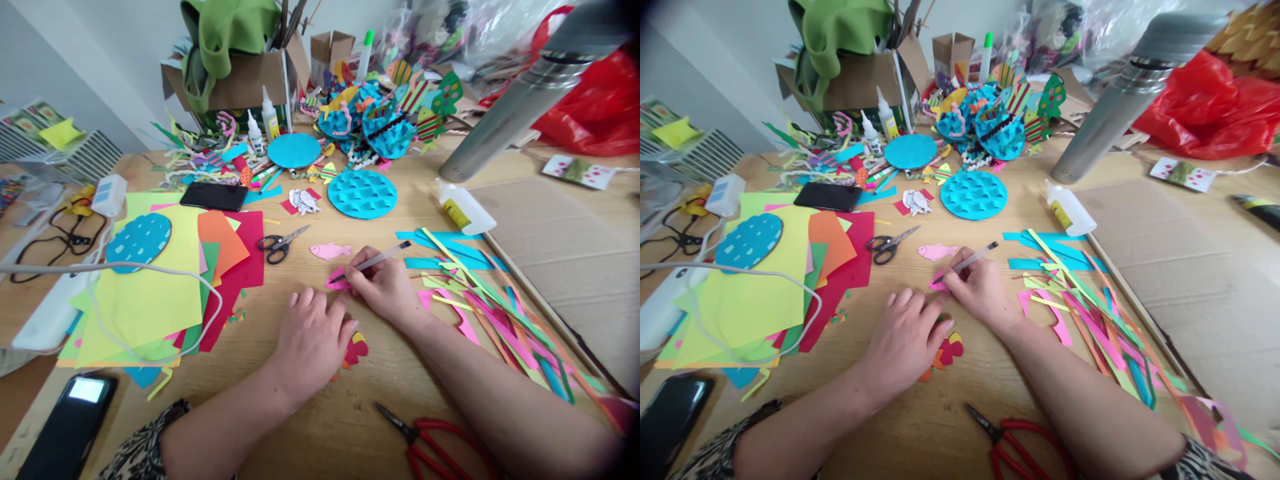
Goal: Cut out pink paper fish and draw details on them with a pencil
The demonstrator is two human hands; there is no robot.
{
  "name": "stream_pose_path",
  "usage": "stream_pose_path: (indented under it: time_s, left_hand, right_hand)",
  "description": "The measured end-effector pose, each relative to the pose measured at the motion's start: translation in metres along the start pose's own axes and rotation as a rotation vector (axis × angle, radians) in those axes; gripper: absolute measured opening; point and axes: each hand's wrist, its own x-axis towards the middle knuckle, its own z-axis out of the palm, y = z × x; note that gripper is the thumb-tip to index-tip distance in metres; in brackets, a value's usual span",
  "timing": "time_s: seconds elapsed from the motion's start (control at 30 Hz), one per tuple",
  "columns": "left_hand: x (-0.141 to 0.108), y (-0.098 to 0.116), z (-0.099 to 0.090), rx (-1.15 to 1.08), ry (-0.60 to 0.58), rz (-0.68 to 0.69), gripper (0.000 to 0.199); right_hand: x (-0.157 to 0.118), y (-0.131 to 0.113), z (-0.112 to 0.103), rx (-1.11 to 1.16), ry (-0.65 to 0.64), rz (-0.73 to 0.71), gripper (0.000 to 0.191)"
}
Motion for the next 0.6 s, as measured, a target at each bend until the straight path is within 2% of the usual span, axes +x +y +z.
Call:
stream_pose_path:
  time_s: [0.23,0.6]
  left_hand:
    - [0.0002,0.0006,-0.0001,-0.001,-0.01,0.001,0.036]
    - [-0.0002,-0.0004,0.0013,-0.007,-0.005,-0.001,0.037]
  right_hand:
    - [0.0001,0.0009,0.0,0.0,0.034,-0.001,0.012]
    - [0.0002,0.0004,0.0003,0.009,0.005,-0.015,0.01]
